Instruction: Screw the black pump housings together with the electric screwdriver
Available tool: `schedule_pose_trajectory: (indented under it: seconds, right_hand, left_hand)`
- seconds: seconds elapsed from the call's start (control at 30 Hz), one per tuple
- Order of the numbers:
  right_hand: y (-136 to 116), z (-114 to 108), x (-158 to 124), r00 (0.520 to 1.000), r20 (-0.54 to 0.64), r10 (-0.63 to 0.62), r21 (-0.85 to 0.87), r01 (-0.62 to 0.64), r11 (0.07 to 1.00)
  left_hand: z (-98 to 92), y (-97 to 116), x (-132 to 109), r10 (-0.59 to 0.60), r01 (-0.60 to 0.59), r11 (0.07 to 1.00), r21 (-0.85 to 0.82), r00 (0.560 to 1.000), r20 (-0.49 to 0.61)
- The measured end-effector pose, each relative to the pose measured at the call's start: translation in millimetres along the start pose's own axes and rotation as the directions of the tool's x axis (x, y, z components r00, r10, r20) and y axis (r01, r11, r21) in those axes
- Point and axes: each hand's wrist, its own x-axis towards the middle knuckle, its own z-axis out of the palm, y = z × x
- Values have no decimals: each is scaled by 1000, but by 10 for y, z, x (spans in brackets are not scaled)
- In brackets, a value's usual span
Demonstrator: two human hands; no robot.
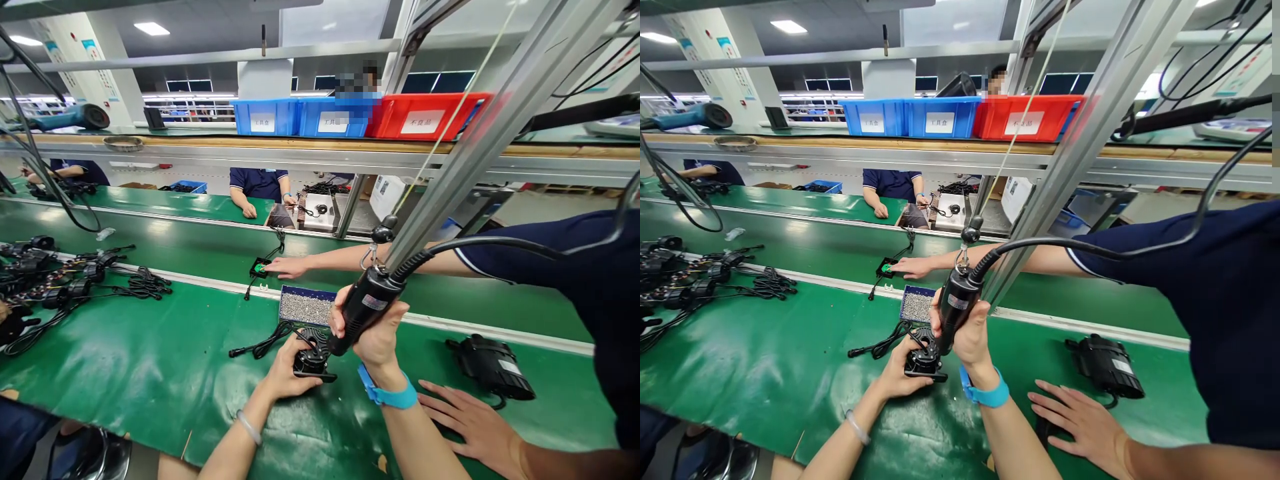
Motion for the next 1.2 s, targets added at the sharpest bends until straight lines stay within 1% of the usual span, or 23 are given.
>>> schedule_pose_trajectory:
  seconds: [0.23, 0.3, 0.4, 0.47, 0.53, 0.57, 0.67, 0.8, 0.93, 1.1, 1.2]
  right_hand:
    - [39, -14, -35, 999, -37, -26, -12, 25, 1000]
    - [-18, 2, -53, 999, -38, -34, -37, 32, 999]
    - [-177, 76, -66, 998, -34, -43, -73, 41, 996]
    - [-265, 148, -57, 997, -23, -69, -52, 68, 996]
    - [-281, 216, -28, 995, 2, -99, -6, 100, 995]
    - [-256, 243, -9, 995, 17, -102, 13, 101, 995]
    - [-104, 291, 46, 996, 73, -55, 39, 53, 998]
    - [68, 316, 78, 996, 88, -30, -13, 32, 999]
    - [112, 340, 83, 996, 90, -16, -43, 20, 999]
    - [152, 373, 78, 992, 125, 16, 5, -16, 1000]
    - [170, 393, 77, 993, 120, -1, 22, -1, 1000]
  left_hand:
    - [6, 8, 14, 20, -20, 1000, -22, 1000, -16]
    - [17, 4, 17, 11, -11, 1000, -13, 1000, -15]
    - [41, 0, 22, -2, 2, 1000, 1, 1000, -24]
    - [51, -1, 28, 12, -12, 1000, 3, 999, -31]
    - [53, 0, 36, 33, -33, 999, 5, 999, -34]
    - [51, 0, 39, 42, -41, 999, 6, 999, -32]
    - [41, 4, 45, 50, -50, 999, 6, 998, -25]
    - [37, 10, 47, 49, -49, 999, 5, 999, -6]
    - [49, 9, 45, 45, -45, 999, 26, 999, -3]
    - [66, -15, 46, 34, -34, 999, 20, 999, 8]
    - [71, -33, 52, 24, -24, 999, 41, 1000, 10]
